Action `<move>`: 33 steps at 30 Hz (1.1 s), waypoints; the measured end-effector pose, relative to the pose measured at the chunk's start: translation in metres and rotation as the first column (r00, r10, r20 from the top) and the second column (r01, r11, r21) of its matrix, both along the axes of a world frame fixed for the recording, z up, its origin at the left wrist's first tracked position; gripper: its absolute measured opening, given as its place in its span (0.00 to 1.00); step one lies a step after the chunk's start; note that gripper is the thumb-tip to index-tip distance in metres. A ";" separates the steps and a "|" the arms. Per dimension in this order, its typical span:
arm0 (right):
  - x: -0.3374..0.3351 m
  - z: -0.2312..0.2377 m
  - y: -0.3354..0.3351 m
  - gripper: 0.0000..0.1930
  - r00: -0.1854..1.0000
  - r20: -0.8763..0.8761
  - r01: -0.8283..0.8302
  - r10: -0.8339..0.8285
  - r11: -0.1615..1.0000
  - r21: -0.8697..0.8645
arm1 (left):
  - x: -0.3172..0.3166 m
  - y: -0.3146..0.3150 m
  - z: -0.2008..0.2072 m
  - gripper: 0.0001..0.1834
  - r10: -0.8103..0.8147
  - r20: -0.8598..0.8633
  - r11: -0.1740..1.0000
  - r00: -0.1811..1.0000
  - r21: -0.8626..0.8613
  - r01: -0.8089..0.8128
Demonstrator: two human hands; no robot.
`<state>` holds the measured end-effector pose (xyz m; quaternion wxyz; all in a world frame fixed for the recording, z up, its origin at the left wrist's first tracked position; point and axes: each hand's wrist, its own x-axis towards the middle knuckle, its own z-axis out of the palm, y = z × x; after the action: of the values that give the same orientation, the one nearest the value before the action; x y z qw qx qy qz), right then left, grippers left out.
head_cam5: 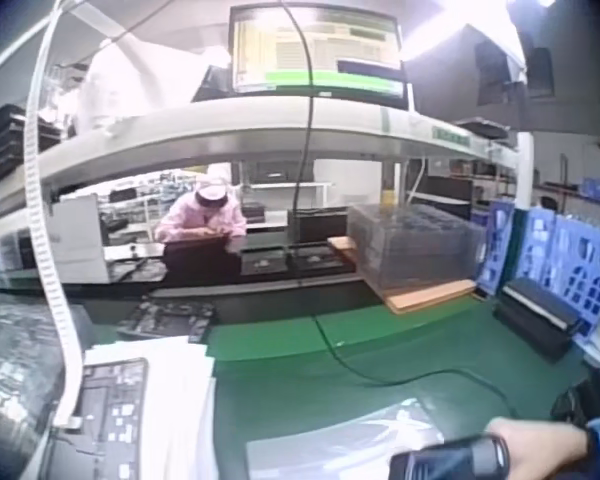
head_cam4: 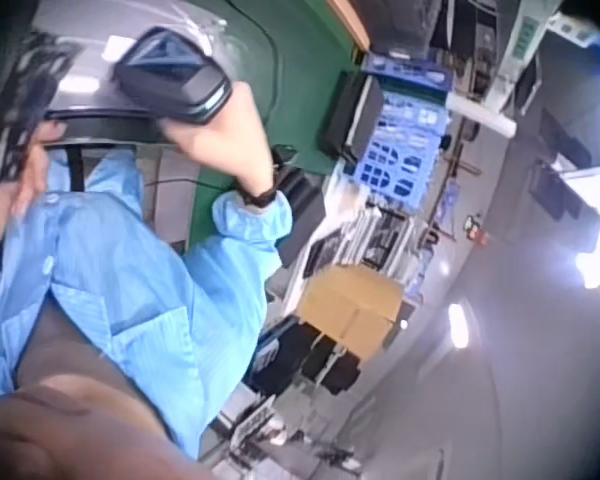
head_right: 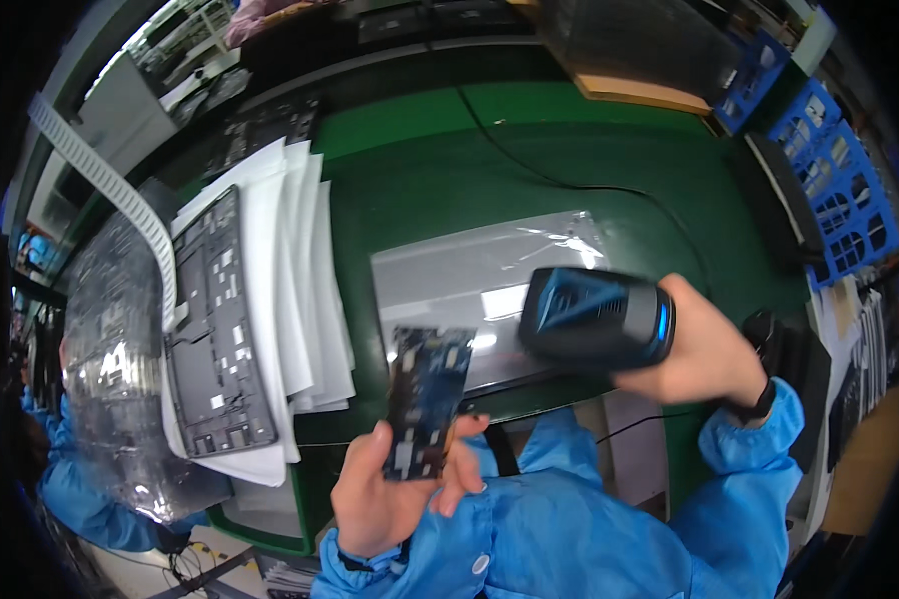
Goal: Installing a PCB into an electronic device housing and scanning components on an assembly line.
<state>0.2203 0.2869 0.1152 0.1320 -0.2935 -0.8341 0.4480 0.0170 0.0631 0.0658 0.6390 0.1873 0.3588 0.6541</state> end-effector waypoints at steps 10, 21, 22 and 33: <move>-0.005 0.017 -0.024 0.25 0.899 0.047 -0.438 0.436 0.899 0.020 | 0.015 0.046 -0.011 0.32 0.030 0.079 0.972 0.996 -0.236 -0.011; 0.013 0.021 -0.016 0.21 0.975 0.147 -0.186 0.165 0.973 0.138 | 0.002 0.032 -0.022 0.26 0.104 -0.227 0.991 0.968 -0.055 -0.120; 0.016 -0.004 -0.018 0.17 0.970 -0.074 0.241 -0.230 0.929 0.282 | 0.003 0.028 -0.024 0.26 0.101 -0.226 0.992 0.969 -0.050 -0.115; 0.036 -0.061 0.060 0.30 0.777 -0.079 0.435 -0.625 0.442 0.784 | 0.001 0.012 -0.048 0.17 0.335 -0.914 0.850 0.231 0.187 -0.493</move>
<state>0.2565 0.3466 0.0540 0.2834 -0.5038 -0.8144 -0.0510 0.0182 0.0751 0.0181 0.1380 0.3730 0.7345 0.5499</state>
